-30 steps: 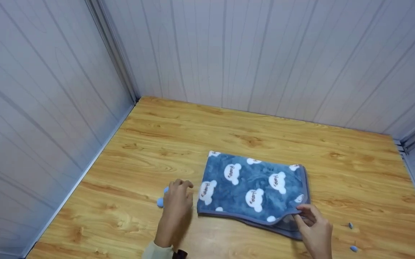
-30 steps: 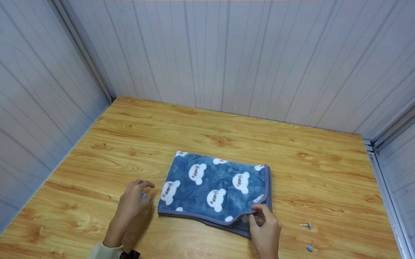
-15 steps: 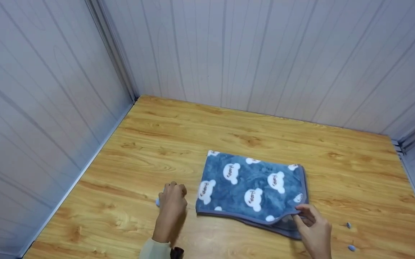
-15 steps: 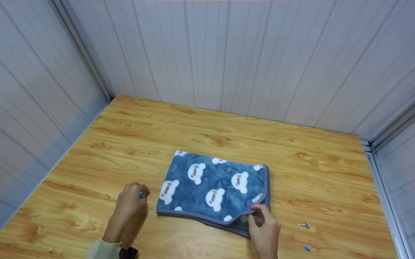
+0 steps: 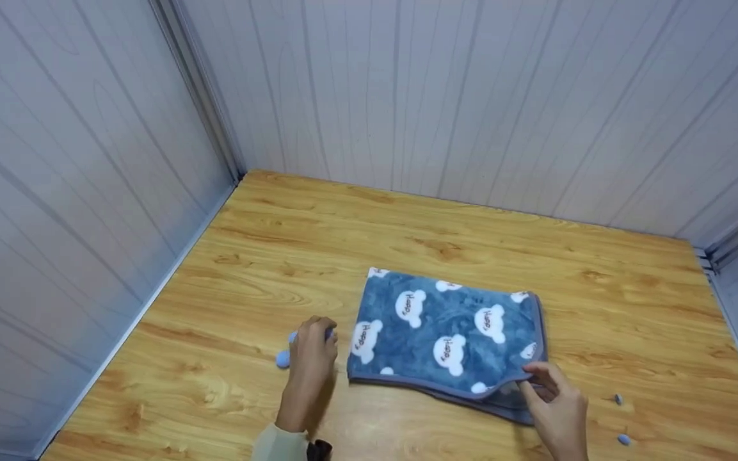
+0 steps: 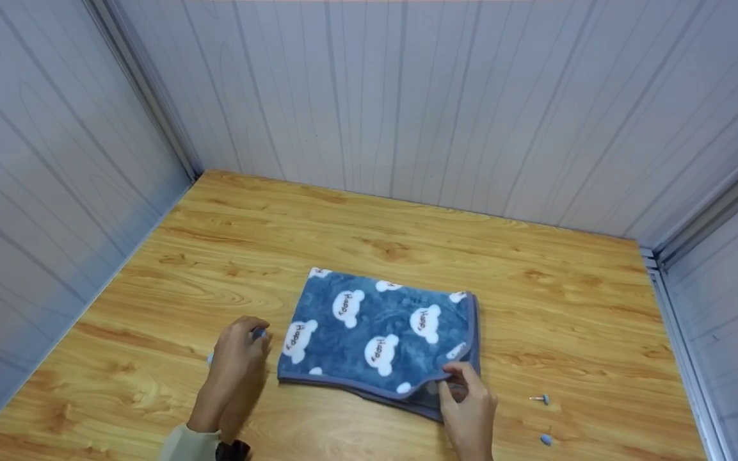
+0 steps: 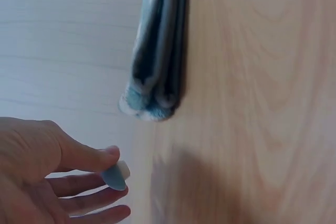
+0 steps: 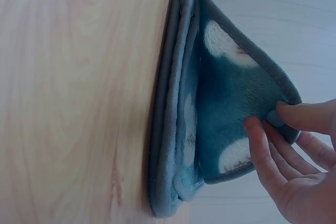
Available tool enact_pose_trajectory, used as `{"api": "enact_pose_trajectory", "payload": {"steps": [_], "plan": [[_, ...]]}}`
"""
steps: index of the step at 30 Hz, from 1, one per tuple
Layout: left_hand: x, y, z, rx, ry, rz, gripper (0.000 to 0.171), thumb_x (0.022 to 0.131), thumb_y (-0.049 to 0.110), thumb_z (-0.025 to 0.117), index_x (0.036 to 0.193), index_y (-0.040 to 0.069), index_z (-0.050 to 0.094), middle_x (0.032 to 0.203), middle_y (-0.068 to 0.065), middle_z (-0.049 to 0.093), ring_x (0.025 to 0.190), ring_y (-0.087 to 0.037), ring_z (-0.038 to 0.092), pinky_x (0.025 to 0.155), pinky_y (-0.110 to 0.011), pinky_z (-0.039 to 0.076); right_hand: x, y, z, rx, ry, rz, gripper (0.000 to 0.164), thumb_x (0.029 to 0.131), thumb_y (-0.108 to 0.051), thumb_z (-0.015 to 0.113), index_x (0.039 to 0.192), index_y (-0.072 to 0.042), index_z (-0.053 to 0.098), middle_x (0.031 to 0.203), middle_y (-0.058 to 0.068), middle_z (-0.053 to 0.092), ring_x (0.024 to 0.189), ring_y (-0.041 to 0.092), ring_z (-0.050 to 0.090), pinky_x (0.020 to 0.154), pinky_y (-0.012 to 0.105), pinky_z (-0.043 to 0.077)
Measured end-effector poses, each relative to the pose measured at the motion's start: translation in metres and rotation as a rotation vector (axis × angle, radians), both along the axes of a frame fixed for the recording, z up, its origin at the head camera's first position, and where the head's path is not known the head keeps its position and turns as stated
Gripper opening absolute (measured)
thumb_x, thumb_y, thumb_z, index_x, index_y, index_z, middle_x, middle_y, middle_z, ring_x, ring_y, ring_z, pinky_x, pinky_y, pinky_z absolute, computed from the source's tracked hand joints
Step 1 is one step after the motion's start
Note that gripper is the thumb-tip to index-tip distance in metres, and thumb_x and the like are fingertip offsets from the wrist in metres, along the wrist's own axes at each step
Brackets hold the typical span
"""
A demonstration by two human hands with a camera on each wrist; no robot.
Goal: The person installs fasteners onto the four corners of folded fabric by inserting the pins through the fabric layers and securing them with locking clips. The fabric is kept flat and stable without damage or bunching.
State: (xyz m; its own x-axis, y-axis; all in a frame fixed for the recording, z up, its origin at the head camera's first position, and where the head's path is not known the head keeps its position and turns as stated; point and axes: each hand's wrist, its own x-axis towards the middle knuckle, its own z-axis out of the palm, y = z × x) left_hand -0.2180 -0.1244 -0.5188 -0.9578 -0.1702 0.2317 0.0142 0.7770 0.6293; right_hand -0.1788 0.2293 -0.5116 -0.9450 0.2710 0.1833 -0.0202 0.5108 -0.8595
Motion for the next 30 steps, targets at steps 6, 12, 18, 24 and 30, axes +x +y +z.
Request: {"api": "enact_pose_trajectory", "payload": {"steps": [6, 12, 18, 24, 30], "plan": [[-0.007, 0.006, 0.001, 0.121, 0.041, -0.048, 0.017, 0.08, -0.009, 0.067, 0.096, -0.004, 0.07, 0.094, -0.015, 0.066, 0.089, -0.031, 0.064, 0.073, -0.041, 0.053, 0.0, 0.0, 0.002, 0.001, -0.009, 0.004, 0.023, 0.074, 0.011, 0.072, 0.092, -0.002, 0.067, 0.09, 0.012, 0.07, 0.077, -0.001, 0.063, 0.064, 0.016, 0.051], [-0.016, 0.021, 0.0, 0.23, 0.126, -0.18, 0.016, 0.075, -0.013, 0.069, 0.089, -0.005, 0.071, 0.09, -0.013, 0.067, 0.088, -0.028, 0.065, 0.075, -0.036, 0.054, -0.001, 0.0, 0.004, 0.009, -0.009, 0.016, 0.024, 0.073, 0.012, 0.071, 0.092, -0.002, 0.068, 0.09, 0.011, 0.07, 0.078, 0.004, 0.064, 0.065, 0.018, 0.052], [-0.019, 0.033, 0.001, 0.281, 0.141, -0.257, 0.018, 0.074, -0.016, 0.069, 0.088, -0.005, 0.071, 0.088, -0.012, 0.067, 0.086, -0.026, 0.065, 0.074, -0.034, 0.054, 0.0, 0.0, 0.006, 0.019, -0.005, 0.034, 0.025, 0.074, 0.013, 0.069, 0.093, -0.002, 0.068, 0.092, 0.011, 0.069, 0.08, 0.005, 0.065, 0.065, 0.02, 0.053], [-0.021, 0.04, 0.002, 0.283, 0.174, -0.279, 0.02, 0.073, -0.015, 0.071, 0.089, -0.004, 0.071, 0.089, -0.011, 0.067, 0.086, -0.024, 0.066, 0.073, -0.035, 0.055, 0.001, 0.001, 0.007, 0.005, 0.028, 0.059, 0.024, 0.076, 0.013, 0.068, 0.094, -0.001, 0.067, 0.093, 0.012, 0.069, 0.081, 0.004, 0.065, 0.065, 0.02, 0.052], [-0.022, 0.047, 0.004, 0.299, 0.212, -0.318, 0.021, 0.073, -0.014, 0.072, 0.089, -0.002, 0.07, 0.09, -0.01, 0.068, 0.085, -0.024, 0.065, 0.071, -0.035, 0.055, 0.001, 0.001, 0.008, 0.015, 0.015, 0.058, 0.024, 0.076, 0.012, 0.069, 0.096, -0.002, 0.067, 0.094, 0.012, 0.069, 0.081, 0.004, 0.064, 0.065, 0.018, 0.052]]}}
